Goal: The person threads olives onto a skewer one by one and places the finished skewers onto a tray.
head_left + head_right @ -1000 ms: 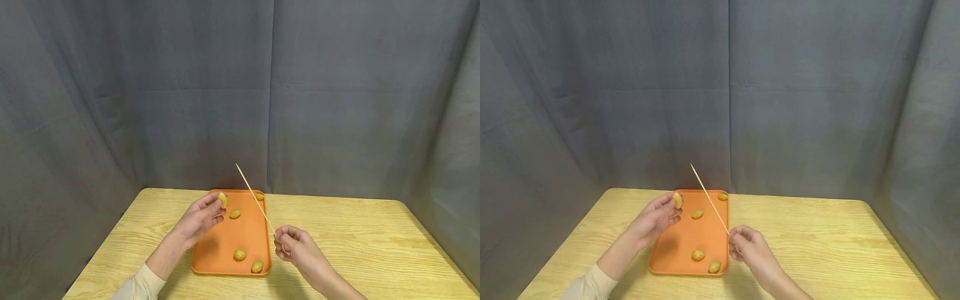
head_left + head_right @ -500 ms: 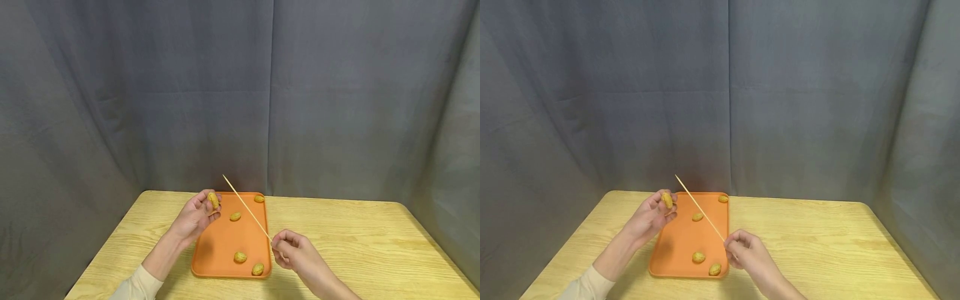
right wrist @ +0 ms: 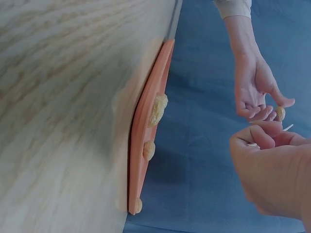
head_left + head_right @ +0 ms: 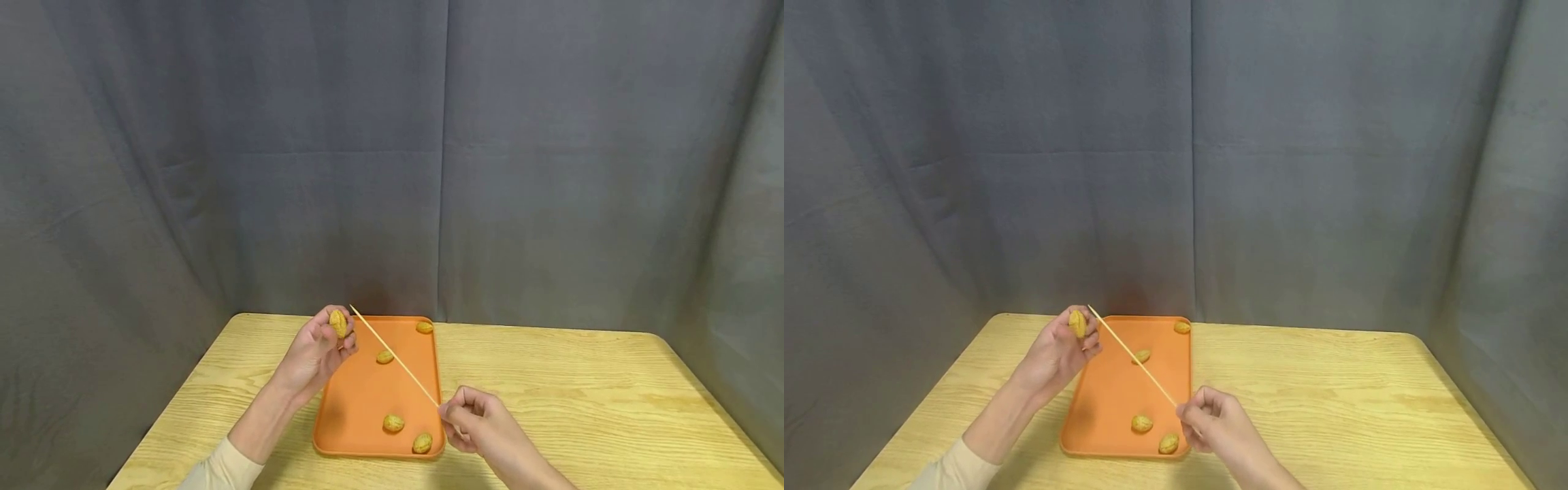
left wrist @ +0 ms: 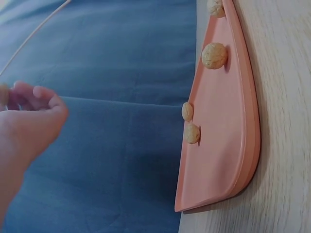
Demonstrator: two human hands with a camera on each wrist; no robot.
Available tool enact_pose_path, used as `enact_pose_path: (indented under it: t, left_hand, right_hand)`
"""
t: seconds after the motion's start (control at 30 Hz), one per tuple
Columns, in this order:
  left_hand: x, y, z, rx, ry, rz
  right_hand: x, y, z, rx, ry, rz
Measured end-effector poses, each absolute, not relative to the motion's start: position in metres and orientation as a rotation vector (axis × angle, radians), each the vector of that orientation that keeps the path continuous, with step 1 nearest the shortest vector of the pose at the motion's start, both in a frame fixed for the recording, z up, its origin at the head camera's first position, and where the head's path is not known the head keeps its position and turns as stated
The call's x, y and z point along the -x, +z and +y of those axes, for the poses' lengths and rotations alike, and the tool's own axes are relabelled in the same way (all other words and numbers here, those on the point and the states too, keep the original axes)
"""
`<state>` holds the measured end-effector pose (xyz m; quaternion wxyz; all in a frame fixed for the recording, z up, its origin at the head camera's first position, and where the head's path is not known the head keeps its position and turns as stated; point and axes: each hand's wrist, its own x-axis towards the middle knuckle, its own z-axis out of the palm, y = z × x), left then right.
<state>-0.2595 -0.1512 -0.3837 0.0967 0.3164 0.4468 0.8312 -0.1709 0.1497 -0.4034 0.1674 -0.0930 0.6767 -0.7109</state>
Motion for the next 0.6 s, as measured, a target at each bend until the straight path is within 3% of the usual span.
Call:
enact_pose_path:
  t: [0.23, 0.6]
  left_hand:
    - [0.262, -0.382, -0.152, -0.662, 2.578, 1.424]
    - [0.263, -0.384, -0.152, -0.497, 2.588, 1.368]
  right_hand:
    - [0.172, -0.407, 0.149, 0.271, -1.982, 1.982]
    - [0.185, -0.406, 0.168, 0.169, -1.819, 2.401]
